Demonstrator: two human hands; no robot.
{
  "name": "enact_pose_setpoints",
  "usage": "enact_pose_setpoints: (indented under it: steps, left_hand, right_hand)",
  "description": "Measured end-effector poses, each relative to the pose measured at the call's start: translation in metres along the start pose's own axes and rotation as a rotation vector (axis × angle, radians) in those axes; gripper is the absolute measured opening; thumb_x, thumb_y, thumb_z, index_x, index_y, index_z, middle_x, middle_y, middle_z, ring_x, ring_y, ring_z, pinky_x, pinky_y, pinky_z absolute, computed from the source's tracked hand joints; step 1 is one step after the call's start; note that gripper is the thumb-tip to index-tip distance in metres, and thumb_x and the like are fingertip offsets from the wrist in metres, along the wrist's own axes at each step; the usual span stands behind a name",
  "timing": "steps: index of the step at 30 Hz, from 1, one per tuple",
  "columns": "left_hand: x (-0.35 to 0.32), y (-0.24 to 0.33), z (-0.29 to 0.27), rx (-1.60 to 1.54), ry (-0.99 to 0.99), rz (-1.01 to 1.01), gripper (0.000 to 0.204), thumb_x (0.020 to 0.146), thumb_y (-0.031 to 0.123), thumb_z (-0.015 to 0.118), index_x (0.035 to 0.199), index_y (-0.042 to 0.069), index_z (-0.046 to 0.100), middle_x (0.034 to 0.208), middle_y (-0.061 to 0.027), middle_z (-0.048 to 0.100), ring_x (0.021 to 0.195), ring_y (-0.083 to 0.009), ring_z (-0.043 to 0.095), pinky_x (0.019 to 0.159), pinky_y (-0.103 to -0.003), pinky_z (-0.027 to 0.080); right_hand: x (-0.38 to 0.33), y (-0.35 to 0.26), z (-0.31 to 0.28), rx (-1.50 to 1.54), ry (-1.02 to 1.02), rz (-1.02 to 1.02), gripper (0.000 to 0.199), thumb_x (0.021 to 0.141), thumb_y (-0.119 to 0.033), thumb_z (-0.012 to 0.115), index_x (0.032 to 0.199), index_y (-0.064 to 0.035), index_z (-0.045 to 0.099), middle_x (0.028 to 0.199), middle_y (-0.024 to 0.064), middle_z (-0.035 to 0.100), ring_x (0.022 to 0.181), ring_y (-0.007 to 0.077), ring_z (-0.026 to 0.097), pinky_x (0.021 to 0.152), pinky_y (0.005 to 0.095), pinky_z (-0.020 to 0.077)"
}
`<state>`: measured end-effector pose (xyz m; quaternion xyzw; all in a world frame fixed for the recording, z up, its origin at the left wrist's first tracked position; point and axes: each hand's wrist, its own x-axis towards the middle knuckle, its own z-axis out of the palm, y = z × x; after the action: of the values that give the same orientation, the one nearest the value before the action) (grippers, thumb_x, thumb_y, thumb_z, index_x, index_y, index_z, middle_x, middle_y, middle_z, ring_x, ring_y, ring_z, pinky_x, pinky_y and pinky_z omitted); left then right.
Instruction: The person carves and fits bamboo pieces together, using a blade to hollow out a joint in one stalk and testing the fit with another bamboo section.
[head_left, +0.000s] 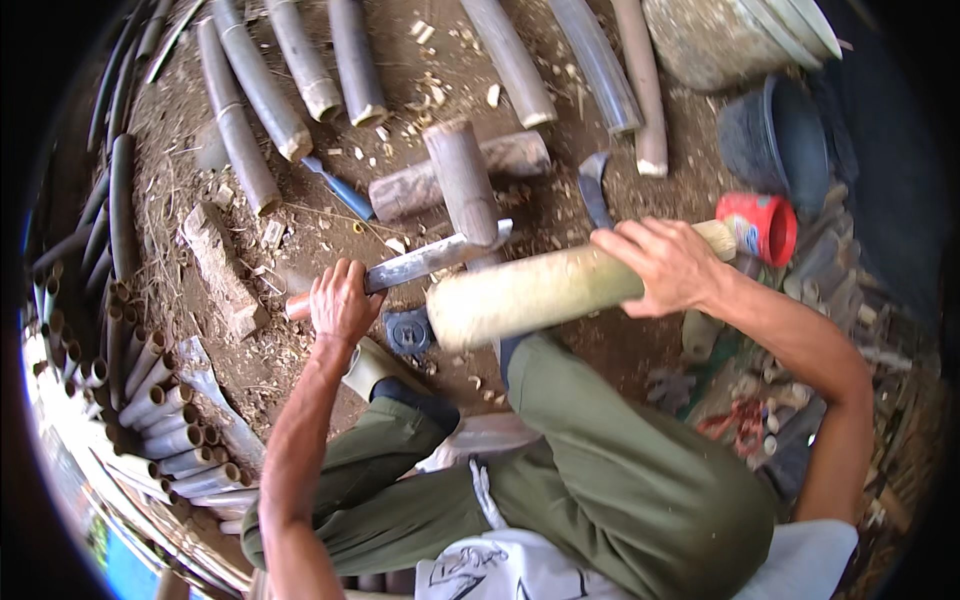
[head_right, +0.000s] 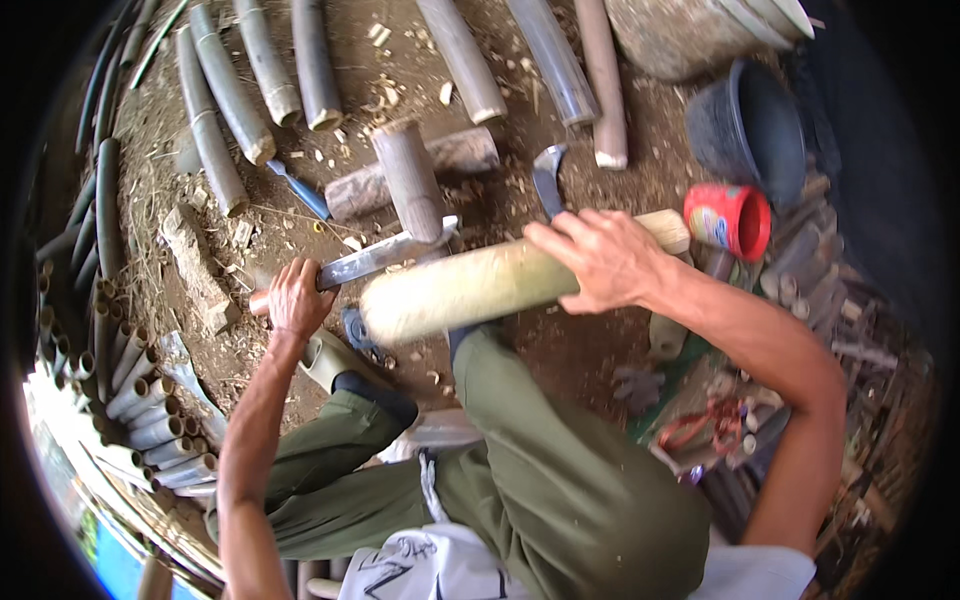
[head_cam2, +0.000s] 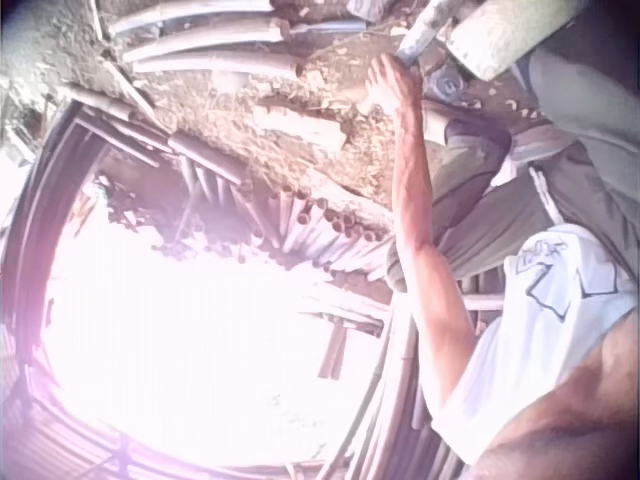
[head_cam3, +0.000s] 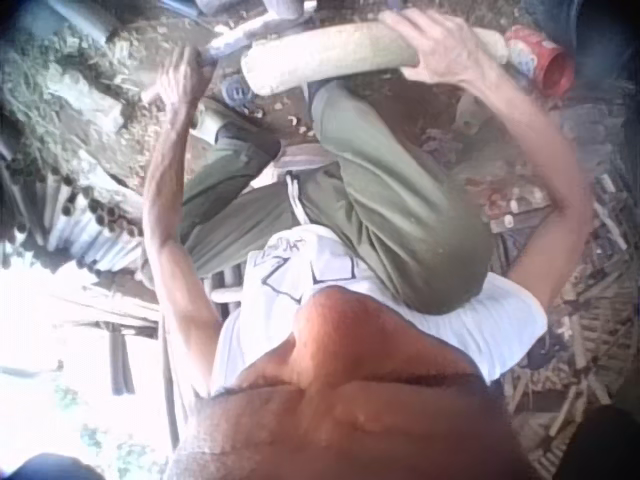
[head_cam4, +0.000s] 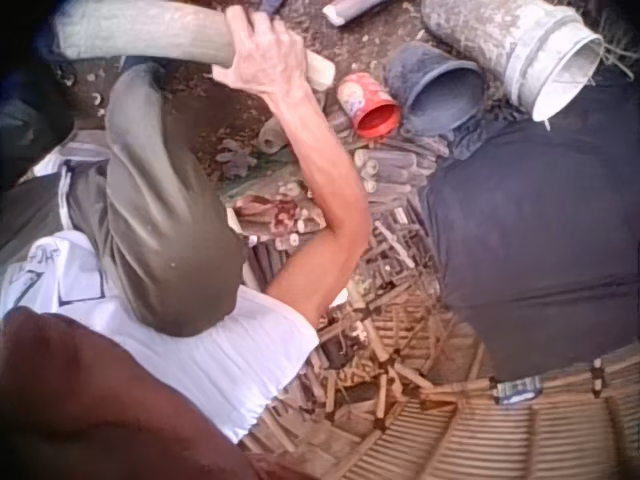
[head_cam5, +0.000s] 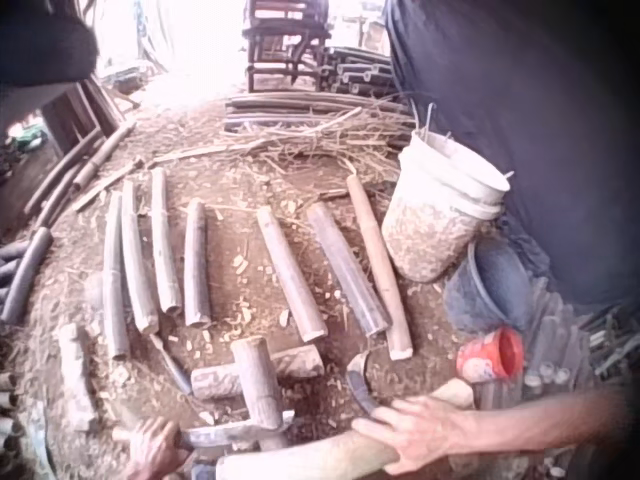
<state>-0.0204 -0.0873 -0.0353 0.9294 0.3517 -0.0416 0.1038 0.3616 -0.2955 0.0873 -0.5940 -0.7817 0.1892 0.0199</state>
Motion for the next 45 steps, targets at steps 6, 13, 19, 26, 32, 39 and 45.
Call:
enact_pose_setpoints:
  steps: [6,13,19,26,32,39,45]
  left_hand:
    - [-0.050,0.018,0.011,0.094,0.075,0.017,0.050,0.080,0.047,0.076,0.104,0.007,0.057,0.092,-0.0100,0.061,0.075,-0.0266,0.060,0.073,-0.041,0.047]
    - [-0.004,-0.031,-0.018,-0.357,-0.213,-0.072,0.061,0.092,0.065,0.051,0.085,0.006,0.064,0.059,-0.0033,0.058,0.047,-0.0170,0.052,0.052,-0.045,0.048]
    - [0.075,-0.039,-0.065,-0.136,-0.391,-0.102,0.079,0.083,0.082,0.045,0.076,0.008,0.071,0.053,-0.0081,0.057,0.049,-0.0216,0.056,0.053,-0.042,0.047]
    - [0.089,-0.042,-0.069,-0.055,-0.440,-0.075,0.075,0.083,0.080,0.050,0.076,0.008,0.073,0.052,-0.0088,0.056,0.049,-0.0217,0.055,0.052,-0.042,0.044]
    - [0.084,-0.047,-0.061,-0.055,-0.415,-0.065,0.070,0.085,0.075,0.053,0.077,0.009,0.073,0.050,-0.0063,0.054,0.045,-0.0196,0.051,0.048,-0.040,0.042]
    - [0.087,-0.042,-0.055,-0.024,-0.465,-0.096,0.070,0.083,0.076,0.055,0.075,0.009,0.075,0.050,-0.0072,0.057,0.044,-0.0207,0.054,0.048,-0.040,0.044]
    - [0.096,-0.040,-0.058,-0.026,-0.518,-0.086,0.077,0.081,0.079,0.053,0.072,0.005,0.074,0.054,-0.0134,0.061,0.050,-0.0263,0.060,0.052,-0.044,0.046]
  right_hand:
    - [-0.050,-0.065,0.010,0.330,0.071,0.021,0.079,0.052,-0.031,0.085,0.123,-0.0063,0.059,0.106,0.0119,0.064,0.084,0.0296,0.066,0.074,0.0400,0.0565]
    - [-0.093,-0.052,0.015,0.615,0.084,0.543,0.083,0.059,-0.030,0.085,0.128,0.0017,0.050,0.112,0.0196,0.063,0.100,0.0339,0.065,0.090,0.0411,0.0512]
    - [-0.078,-0.033,-0.009,0.999,0.307,0.703,0.084,0.063,-0.023,0.080,0.133,0.0055,0.043,0.118,0.0140,0.059,0.108,0.0220,0.056,0.097,0.0355,0.0432]
    - [-0.043,-0.028,-0.035,1.230,0.435,0.638,0.089,0.066,-0.021,0.078,0.140,0.0050,0.035,0.127,0.0128,0.053,0.117,0.0205,0.051,0.101,0.0339,0.0395]
    - [0.006,-0.036,-0.020,1.069,0.748,0.362,0.092,0.071,-0.010,0.077,0.147,0.0028,0.028,0.135,0.0162,0.049,0.127,0.0245,0.048,0.108,0.0371,0.0377]
    - [0.055,-0.013,0.025,0.301,0.192,0.447,0.103,0.069,-0.017,0.082,0.154,-0.0165,0.023,0.115,0.0267,0.058,0.092,0.0367,0.068,0.068,0.0444,0.0634]
    - [0.054,-0.026,0.022,0.558,0.800,0.271,0.095,0.074,-0.020,0.078,0.150,-0.0009,0.024,0.134,0.0215,0.053,0.123,0.0326,0.055,0.105,0.0387,0.0454]
